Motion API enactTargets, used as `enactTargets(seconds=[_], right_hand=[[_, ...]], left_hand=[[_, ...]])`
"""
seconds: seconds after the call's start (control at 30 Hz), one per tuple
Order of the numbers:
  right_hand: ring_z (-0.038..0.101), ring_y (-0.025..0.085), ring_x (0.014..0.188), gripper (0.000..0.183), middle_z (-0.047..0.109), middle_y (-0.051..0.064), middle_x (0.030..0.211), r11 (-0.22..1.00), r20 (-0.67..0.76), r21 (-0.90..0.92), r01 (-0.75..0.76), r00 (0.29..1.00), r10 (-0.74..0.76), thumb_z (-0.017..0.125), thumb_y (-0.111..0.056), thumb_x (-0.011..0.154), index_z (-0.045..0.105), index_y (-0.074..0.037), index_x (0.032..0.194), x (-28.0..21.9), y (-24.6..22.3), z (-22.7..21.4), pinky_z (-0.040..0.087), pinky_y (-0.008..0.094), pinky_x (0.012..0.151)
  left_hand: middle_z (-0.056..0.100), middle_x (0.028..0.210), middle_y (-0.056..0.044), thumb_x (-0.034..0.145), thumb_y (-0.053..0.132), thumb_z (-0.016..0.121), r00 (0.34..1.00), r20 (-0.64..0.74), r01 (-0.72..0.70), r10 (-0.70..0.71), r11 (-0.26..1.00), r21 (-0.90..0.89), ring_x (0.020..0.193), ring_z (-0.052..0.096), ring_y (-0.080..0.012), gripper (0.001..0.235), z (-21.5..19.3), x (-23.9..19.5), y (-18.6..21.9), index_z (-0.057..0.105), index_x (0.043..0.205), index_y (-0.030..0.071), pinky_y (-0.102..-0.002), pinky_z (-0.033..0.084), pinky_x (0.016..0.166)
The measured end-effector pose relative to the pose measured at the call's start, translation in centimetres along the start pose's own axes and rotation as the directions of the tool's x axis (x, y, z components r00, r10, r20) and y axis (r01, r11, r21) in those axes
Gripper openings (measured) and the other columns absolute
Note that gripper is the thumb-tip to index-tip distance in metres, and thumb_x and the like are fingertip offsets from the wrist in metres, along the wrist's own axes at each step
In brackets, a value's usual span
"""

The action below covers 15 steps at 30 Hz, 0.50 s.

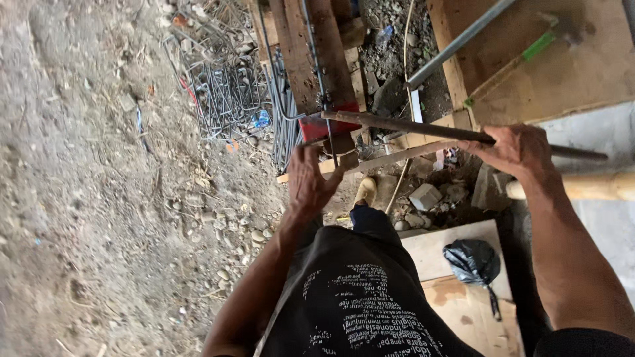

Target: The person bends metal rods into U-shapes using a wooden jig and a hammer. They repeatedly position the rods, strike them to form the bend, and then place the finished pieces onto a pile on the ground.

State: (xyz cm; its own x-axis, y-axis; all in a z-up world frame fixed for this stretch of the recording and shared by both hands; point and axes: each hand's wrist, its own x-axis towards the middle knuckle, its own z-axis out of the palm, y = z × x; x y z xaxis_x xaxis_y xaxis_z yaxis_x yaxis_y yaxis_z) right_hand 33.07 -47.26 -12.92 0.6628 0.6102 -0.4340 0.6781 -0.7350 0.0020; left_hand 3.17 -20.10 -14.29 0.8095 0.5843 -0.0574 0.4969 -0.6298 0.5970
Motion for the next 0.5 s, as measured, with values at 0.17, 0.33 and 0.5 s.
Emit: enactTargets(seconds=[0.17, 0.33, 0.5], right_hand=[[0.06, 0.013, 0.041, 0.068, 0.068, -0.001, 0.056, 0.996, -0.036, -0.083, -0.021, 0.999, 0.019, 0.039, -0.082, 0.088, 0.07, -0.034, 0.125, -0.1, 0.1, 1.5, 0.048, 0.024, 0.039], [0.074, 0.032, 0.088, 0.08, 0.078, 0.014, 0.094, 0.985, 0.017, -0.02, -0.168, 0.985, 0.169, 0.036, -0.09, 0.082, 0.073, -0.025, 0.111, -1.8, -0.7, 3.3, 0.053, 0.042, 0.079], [0.061, 0.018, 0.056, 0.072, 0.059, 0.002, 0.055, 0.967, 0.054, 0.024, -0.255, 0.966, 0.253, 0.032, -0.084, 0.09, 0.075, -0.031, 0.11, -6.7, -5.1, 5.0, 0.05, 0.031, 0.066]], left_hand=[[-0.007, 0.163, -0.027, 0.074, 0.09, 0.055, 0.998, 0.066, -0.012, -0.01, 0.947, 0.321, 0.153, -0.005, -0.0427, 0.135, -2.2, 1.8, -1.2, -0.003, 0.157, 0.001, -0.058, 0.008, 0.124], [-0.004, 0.164, -0.024, 0.075, 0.077, 0.065, 0.988, 0.149, -0.085, 0.037, 0.939, 0.333, 0.152, -0.007, -0.0399, 0.129, -3.7, 2.5, -1.1, 0.005, 0.156, -0.003, -0.054, 0.001, 0.124], [0.012, 0.162, -0.027, 0.071, 0.06, 0.077, 0.974, 0.199, -0.174, 0.107, 0.916, 0.361, 0.152, 0.007, -0.0407, 0.12, -4.9, 2.9, -2.3, 0.02, 0.153, -0.006, -0.05, 0.009, 0.125]])
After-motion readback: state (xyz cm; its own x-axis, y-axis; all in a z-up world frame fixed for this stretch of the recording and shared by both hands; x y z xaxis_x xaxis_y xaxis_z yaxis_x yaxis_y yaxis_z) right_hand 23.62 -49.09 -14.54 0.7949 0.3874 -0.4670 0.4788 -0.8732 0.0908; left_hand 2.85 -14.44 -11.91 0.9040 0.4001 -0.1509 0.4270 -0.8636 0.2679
